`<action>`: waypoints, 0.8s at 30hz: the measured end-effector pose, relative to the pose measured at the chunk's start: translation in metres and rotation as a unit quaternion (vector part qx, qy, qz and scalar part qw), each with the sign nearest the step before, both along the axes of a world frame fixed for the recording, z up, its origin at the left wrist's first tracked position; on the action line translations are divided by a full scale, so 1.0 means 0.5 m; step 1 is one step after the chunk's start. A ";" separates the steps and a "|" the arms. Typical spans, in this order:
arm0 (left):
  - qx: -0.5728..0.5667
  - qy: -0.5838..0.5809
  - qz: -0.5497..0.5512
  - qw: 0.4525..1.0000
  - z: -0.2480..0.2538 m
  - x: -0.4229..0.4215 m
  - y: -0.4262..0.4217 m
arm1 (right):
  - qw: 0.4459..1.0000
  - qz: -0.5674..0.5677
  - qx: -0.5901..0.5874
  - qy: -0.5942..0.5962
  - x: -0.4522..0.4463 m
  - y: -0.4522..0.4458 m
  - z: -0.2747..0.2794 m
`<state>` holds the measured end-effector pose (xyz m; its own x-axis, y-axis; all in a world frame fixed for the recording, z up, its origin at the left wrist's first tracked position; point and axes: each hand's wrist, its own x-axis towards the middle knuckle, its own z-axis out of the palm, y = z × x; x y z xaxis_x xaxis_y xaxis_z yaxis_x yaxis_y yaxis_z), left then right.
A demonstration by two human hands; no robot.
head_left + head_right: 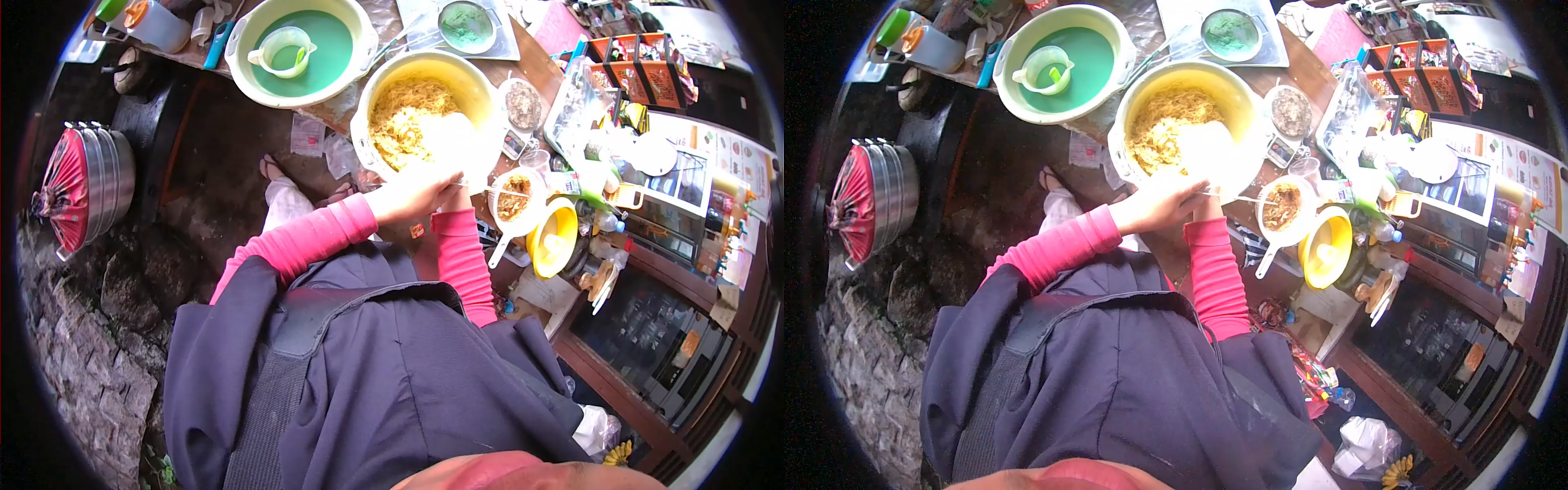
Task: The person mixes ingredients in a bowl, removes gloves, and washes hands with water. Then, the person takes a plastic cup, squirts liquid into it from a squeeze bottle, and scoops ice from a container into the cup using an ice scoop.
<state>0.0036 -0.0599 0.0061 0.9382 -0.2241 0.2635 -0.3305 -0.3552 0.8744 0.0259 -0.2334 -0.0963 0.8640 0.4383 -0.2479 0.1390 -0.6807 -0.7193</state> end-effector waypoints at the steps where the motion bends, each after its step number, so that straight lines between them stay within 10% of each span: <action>1: 0.002 -0.001 -0.005 1.000 0.001 0.002 -0.001 | 1.000 -0.001 -0.001 -0.004 0.004 0.000 0.004; 12: 0.031 -0.099 -0.006 0.995 0.023 0.024 -0.016 | 0.994 0.011 -0.052 -0.100 0.046 0.017 0.066; 17: 0.242 -0.214 -0.014 0.946 0.022 0.019 -0.017 | 0.986 0.011 -0.076 -0.145 0.074 0.034 0.084; 24: 0.066 -0.118 0.020 0.991 0.051 0.034 -0.003 | 0.981 -0.016 -0.094 -0.171 0.104 0.007 0.111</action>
<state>0.0205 -0.0612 0.0319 0.8630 -0.2360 0.4467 -0.5033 -0.4781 0.7198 0.0781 -0.2299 -0.0408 0.9234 0.3835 -0.0152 0.3259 -0.8044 -0.4967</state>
